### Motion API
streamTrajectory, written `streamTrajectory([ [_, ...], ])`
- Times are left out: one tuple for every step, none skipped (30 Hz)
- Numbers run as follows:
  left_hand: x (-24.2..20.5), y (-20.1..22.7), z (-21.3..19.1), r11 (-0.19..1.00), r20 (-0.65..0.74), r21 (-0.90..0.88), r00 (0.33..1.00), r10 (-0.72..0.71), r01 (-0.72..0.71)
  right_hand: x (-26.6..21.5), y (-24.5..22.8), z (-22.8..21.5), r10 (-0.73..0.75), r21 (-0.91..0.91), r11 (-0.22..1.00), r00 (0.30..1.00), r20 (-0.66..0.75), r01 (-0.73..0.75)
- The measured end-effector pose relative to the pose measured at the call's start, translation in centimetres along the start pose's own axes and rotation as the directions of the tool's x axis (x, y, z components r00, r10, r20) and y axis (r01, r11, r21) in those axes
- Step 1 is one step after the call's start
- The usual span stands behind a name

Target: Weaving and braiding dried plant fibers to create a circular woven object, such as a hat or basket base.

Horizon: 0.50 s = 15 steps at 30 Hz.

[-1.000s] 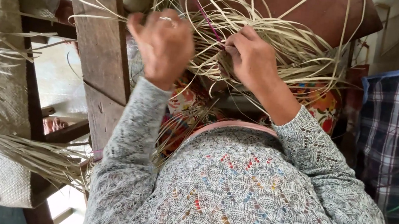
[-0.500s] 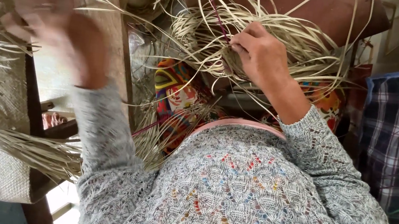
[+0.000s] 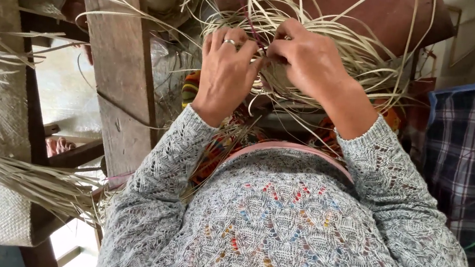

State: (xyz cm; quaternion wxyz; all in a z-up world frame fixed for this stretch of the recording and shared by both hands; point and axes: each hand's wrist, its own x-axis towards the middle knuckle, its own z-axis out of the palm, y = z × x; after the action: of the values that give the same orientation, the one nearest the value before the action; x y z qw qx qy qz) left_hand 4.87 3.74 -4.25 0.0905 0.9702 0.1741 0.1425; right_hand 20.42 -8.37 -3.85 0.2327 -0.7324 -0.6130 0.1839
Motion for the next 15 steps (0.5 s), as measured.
streamTrajectory([
  [-0.1,-0.2,0.0,0.999,-0.001,-0.040,1.000,0.003,-0.003,0.1,0.2,0.1,-0.041,-0.014,0.999,0.999,-0.024,0.041],
  [-0.2,-0.5,0.0,0.997,-0.003,-0.079,1.000,0.005,-0.005,0.1,0.5,0.3,-0.082,-0.029,0.996,0.996,-0.046,0.081],
  [-0.2,-1.1,0.8,0.997,-0.003,-0.077,1.000,0.004,-0.004,0.2,0.3,0.3,-0.085,-0.028,0.996,0.995,-0.047,0.084],
  [-0.2,-1.8,1.6,0.963,0.050,-0.266,0.998,-0.022,0.035,0.3,0.2,0.2,-0.065,0.026,0.997,0.996,-0.053,0.067],
  [-0.3,-2.3,2.5,0.892,0.108,-0.445,0.993,-0.035,0.080,0.4,0.1,0.1,-0.042,0.079,0.996,0.998,-0.056,0.046],
  [-0.2,-2.2,2.3,0.892,0.109,-0.445,0.993,-0.035,0.081,0.5,0.3,0.3,-0.041,0.079,0.996,0.998,-0.056,0.046],
  [0.0,-2.1,2.2,0.863,0.102,-0.498,0.994,-0.038,0.085,0.6,0.6,0.4,-0.093,0.150,0.982,0.984,-0.153,0.116],
  [0.2,-1.9,2.1,0.831,0.096,-0.550,0.995,-0.042,0.088,0.7,0.9,0.4,-0.136,0.212,0.958,0.958,-0.252,0.192],
  [0.1,-1.7,1.9,0.830,0.097,-0.551,0.994,-0.042,0.089,0.7,0.6,0.1,-0.134,0.213,0.958,0.959,-0.251,0.190],
  [0.1,-1.5,1.8,0.826,0.108,-0.557,0.994,-0.026,0.082,0.6,0.3,-0.3,-0.049,0.286,0.954,0.988,-0.147,0.090],
  [0.1,-1.4,1.5,0.824,0.114,-0.562,0.993,-0.009,0.073,0.7,0.0,-0.8,0.029,0.345,0.939,0.999,-0.038,-0.014],
  [0.1,-1.4,1.5,0.824,0.113,-0.562,0.994,-0.009,0.072,0.9,-0.3,-0.9,0.028,0.344,0.939,0.999,-0.039,-0.013],
  [0.0,-1.5,1.4,0.809,0.158,-0.583,0.987,0.016,0.081,1.0,-0.7,-1.1,0.099,0.400,0.910,0.994,0.040,-0.106],
  [0.0,-1.5,1.4,0.793,0.202,-0.602,0.978,0.042,0.090,1.1,-1.1,-1.3,0.162,0.447,0.872,0.979,0.123,-0.200],
  [0.1,-1.5,1.2,0.794,0.203,-0.601,0.978,0.041,0.091,1.0,-0.7,-1.0,0.161,0.448,0.871,0.979,0.123,-0.199],
])
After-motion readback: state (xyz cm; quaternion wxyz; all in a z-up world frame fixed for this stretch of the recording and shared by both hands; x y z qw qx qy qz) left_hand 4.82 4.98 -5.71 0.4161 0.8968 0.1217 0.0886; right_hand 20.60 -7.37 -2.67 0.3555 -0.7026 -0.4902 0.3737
